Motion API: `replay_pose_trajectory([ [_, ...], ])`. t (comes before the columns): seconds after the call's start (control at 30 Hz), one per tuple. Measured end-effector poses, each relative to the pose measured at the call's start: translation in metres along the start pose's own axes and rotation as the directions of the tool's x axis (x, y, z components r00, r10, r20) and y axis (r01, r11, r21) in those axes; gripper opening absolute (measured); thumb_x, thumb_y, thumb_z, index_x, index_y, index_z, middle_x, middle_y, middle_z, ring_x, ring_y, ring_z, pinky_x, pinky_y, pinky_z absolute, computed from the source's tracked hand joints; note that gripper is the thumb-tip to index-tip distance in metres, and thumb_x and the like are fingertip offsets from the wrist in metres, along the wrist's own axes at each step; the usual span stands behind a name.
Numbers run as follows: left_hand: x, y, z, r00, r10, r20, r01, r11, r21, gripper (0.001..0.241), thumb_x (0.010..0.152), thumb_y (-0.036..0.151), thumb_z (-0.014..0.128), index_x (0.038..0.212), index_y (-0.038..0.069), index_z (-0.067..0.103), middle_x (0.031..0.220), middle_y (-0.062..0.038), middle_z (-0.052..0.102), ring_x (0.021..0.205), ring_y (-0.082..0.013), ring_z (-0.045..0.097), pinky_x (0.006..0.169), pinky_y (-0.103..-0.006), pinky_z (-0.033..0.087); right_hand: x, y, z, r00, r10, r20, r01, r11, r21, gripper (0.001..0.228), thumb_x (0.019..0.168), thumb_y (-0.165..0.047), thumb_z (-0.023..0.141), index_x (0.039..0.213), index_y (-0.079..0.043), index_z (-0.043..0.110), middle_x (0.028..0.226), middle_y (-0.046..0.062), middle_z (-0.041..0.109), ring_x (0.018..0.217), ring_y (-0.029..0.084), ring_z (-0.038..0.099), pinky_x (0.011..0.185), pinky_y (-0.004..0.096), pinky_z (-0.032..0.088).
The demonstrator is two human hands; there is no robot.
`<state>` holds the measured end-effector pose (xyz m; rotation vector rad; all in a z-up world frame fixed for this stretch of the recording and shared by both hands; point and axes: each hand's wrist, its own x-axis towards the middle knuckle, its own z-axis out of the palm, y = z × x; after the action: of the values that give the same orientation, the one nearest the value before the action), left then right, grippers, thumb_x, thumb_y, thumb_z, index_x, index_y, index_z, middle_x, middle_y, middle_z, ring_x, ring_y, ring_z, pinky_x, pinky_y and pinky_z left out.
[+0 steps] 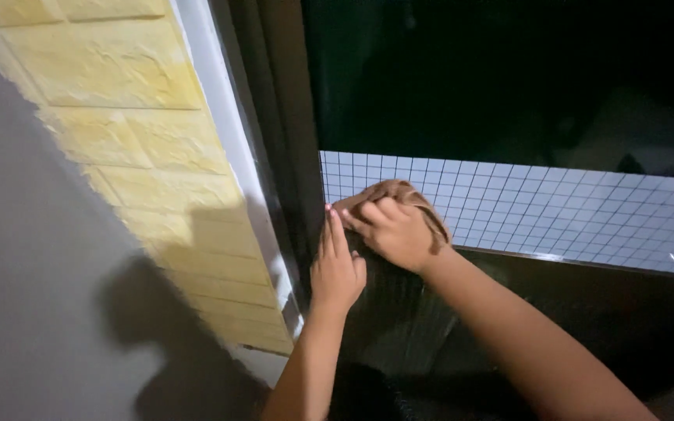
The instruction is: Cleaning a door surface and applying a decorative grid-patterned vinyl film using a squeegee and cloth.
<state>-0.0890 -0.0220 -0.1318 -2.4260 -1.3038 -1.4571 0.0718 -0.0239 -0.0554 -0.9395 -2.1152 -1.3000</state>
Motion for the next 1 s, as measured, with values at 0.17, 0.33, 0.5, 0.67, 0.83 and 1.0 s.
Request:
replay_pose_trajectory([
  [0.17, 0.000, 0.003, -0.002, 1.000, 0.018, -0.024, -0.019, 1.000, -0.018, 0.087, 0.081, 0.004, 0.054, 0.160, -0.008, 0.020, 0.164, -0.033, 0.026, 0.145, -0.0485, 0.038, 0.112, -0.0516, 0.042, -0.006, 0.004, -0.009, 0.998, -0.053, -0.036, 0.051, 0.997, -0.053, 0.016, 0.095, -0.028, 0.059, 0.104, -0.028, 0.073, 0.098, 0.000, 0.052, 0.083, 0.023, 0.049, 0.071, 0.034, 0.040],
  [0.33, 0.003, 0.009, -0.020, 1.000, 0.017, 0.018, -0.015, 0.997, -0.075, 0.085, 0.082, 0.001, 0.052, 0.160, -0.007, 0.020, 0.165, -0.032, 0.023, 0.146, -0.0495, 0.036, 0.112, -0.0530, 0.042, -0.086, 0.059, -0.070, 0.986, -0.037, 0.163, 0.052, 0.995, -0.091, 0.032, 0.102, -0.033, 0.053, 0.131, -0.038, 0.064, 0.100, -0.005, 0.047, 0.080, 0.020, 0.045, 0.075, 0.032, 0.039],
  [0.5, 0.003, 0.018, -0.025, 0.995, -0.074, 0.066, 0.083, 0.985, -0.154, 0.086, 0.084, 0.002, 0.054, 0.163, 0.001, 0.020, 0.170, -0.024, 0.018, 0.150, -0.0472, 0.032, 0.113, -0.0516, 0.041, -0.197, 0.113, -0.108, 0.947, 0.089, 0.308, -0.079, 0.996, -0.043, 0.034, 0.098, -0.039, 0.052, 0.129, -0.034, 0.065, 0.105, 0.004, 0.052, 0.070, 0.024, 0.041, 0.071, 0.041, 0.035],
  [0.67, 0.006, 0.026, -0.033, 0.966, -0.172, 0.194, 0.215, 0.948, -0.233, 0.086, 0.092, 0.007, 0.057, 0.162, 0.006, 0.008, 0.173, -0.016, 0.008, 0.157, -0.0374, 0.023, 0.118, -0.0474, 0.035, -0.195, 0.105, -0.093, 0.852, 0.090, 0.516, 0.001, 0.985, -0.174, 0.080, 0.090, -0.057, 0.063, 0.162, -0.038, 0.032, 0.106, 0.002, 0.052, 0.089, 0.022, 0.050, 0.086, 0.042, 0.044],
  [0.83, 0.006, 0.026, -0.025, 0.984, -0.148, 0.100, 0.167, 0.961, -0.220, 0.088, 0.082, -0.002, 0.053, 0.163, 0.000, 0.018, 0.170, -0.025, 0.016, 0.152, -0.0462, 0.027, 0.116, -0.0534, 0.036, -0.094, 0.046, -0.053, 0.989, -0.027, 0.147, 0.019, 0.998, 0.056, 0.049, 0.100, -0.031, 0.052, 0.148, -0.038, 0.050, 0.110, 0.001, 0.051, 0.077, 0.021, 0.038, 0.075, 0.041, 0.034],
  [1.0, 0.005, 0.017, -0.028, 0.992, -0.072, 0.101, 0.093, 0.972, -0.214, 0.090, 0.080, -0.004, 0.050, 0.162, -0.005, 0.014, 0.166, -0.033, 0.019, 0.151, -0.0495, 0.028, 0.117, -0.0568, 0.032, -0.033, -0.017, 0.010, 0.980, 0.052, 0.194, -0.045, 0.998, -0.043, 0.013, 0.082, -0.035, 0.068, 0.091, -0.027, 0.072, 0.104, -0.001, 0.047, 0.090, 0.024, 0.044, 0.077, 0.041, 0.035],
])
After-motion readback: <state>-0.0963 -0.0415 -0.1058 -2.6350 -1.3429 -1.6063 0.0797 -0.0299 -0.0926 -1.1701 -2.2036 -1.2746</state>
